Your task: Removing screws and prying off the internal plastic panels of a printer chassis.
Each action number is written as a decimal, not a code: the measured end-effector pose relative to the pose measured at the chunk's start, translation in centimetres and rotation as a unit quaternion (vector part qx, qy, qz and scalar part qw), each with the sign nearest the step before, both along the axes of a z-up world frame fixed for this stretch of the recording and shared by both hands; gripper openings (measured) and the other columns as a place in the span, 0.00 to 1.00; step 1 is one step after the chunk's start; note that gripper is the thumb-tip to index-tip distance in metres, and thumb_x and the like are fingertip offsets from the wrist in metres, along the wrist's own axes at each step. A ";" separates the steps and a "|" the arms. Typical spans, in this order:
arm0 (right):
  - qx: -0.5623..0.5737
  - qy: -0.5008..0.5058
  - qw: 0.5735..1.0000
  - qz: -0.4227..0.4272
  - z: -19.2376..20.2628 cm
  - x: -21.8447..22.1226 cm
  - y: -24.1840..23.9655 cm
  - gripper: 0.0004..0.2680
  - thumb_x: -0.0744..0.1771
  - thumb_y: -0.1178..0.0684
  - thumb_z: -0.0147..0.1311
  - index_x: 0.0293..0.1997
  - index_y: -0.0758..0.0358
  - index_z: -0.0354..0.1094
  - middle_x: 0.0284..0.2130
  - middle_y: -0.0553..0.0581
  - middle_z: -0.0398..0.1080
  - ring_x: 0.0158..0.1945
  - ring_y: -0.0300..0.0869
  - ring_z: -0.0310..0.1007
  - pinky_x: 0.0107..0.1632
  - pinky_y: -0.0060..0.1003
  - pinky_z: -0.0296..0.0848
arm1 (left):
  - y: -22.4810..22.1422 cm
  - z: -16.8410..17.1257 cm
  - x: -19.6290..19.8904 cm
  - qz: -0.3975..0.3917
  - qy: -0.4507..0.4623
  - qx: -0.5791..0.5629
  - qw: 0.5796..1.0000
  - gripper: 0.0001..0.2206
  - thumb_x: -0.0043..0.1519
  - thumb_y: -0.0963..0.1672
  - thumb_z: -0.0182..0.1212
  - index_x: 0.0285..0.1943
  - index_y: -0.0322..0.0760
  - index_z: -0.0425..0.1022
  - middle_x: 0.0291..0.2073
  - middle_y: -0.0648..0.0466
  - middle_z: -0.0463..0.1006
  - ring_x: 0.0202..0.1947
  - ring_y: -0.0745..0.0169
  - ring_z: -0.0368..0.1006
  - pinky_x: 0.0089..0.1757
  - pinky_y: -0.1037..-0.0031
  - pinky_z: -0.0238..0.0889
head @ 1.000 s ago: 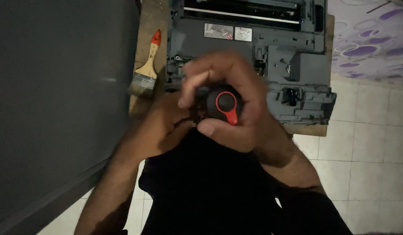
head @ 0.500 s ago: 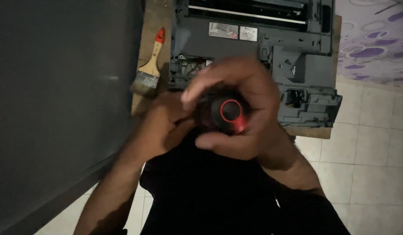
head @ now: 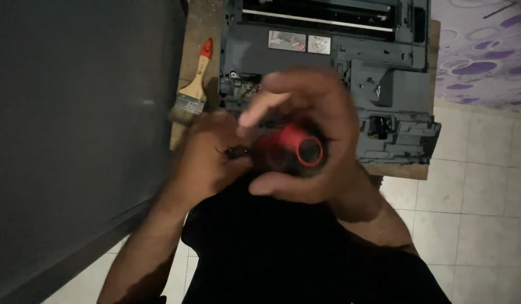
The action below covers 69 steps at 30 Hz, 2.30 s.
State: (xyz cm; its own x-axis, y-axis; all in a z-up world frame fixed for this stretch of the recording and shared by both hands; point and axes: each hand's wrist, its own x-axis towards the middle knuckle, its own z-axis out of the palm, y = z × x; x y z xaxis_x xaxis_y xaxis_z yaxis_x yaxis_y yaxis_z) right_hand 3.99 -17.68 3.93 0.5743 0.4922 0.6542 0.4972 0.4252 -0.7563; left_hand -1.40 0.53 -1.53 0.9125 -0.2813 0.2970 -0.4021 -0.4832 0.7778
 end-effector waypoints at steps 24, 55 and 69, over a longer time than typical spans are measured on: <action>0.015 0.083 0.993 -0.078 -1.0 -1.2 0.2 0.27 0.63 0.53 0.71 0.64 0.61 0.55 0.48 0.59 0.70 0.51 0.44 0.76 0.59 0.38 0.83 | -0.3 0.6 0.0 -0.006 -0.021 0.024 0.999 0.16 0.63 0.50 0.58 0.27 0.36 0.70 0.24 0.48 0.72 0.30 0.46 0.69 0.34 0.58 0.52; 0.089 0.066 0.977 -0.181 1.5 -0.1 -3.4 0.11 0.73 0.40 0.55 0.52 0.50 0.58 0.30 0.50 0.62 0.29 0.39 0.67 0.38 0.35 0.76 | -1.5 2.3 0.9 -0.030 0.003 0.154 0.988 0.09 0.56 0.44 0.72 0.45 0.46 0.83 0.38 0.57 0.80 0.42 0.55 0.70 0.44 0.61 0.56; 0.205 0.059 0.804 -0.554 4.8 -2.4 -16.6 0.11 0.67 0.43 0.50 0.36 0.58 0.60 0.33 0.49 0.57 0.30 0.40 0.60 0.38 0.38 0.72 | -17.7 0.8 15.7 -0.176 -0.088 0.243 0.950 0.07 0.61 0.43 0.64 0.33 0.54 0.85 0.31 0.61 0.84 0.37 0.50 0.78 0.45 0.49 0.62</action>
State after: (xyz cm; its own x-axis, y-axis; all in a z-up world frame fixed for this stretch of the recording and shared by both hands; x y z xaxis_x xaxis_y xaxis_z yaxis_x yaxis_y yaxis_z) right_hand 1.62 -34.32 8.73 0.5818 -0.6088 0.5393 0.6778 -0.0036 -0.7352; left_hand 14.28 -17.22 -0.70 0.6843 -0.7033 0.1927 -0.7087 -0.5792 0.4028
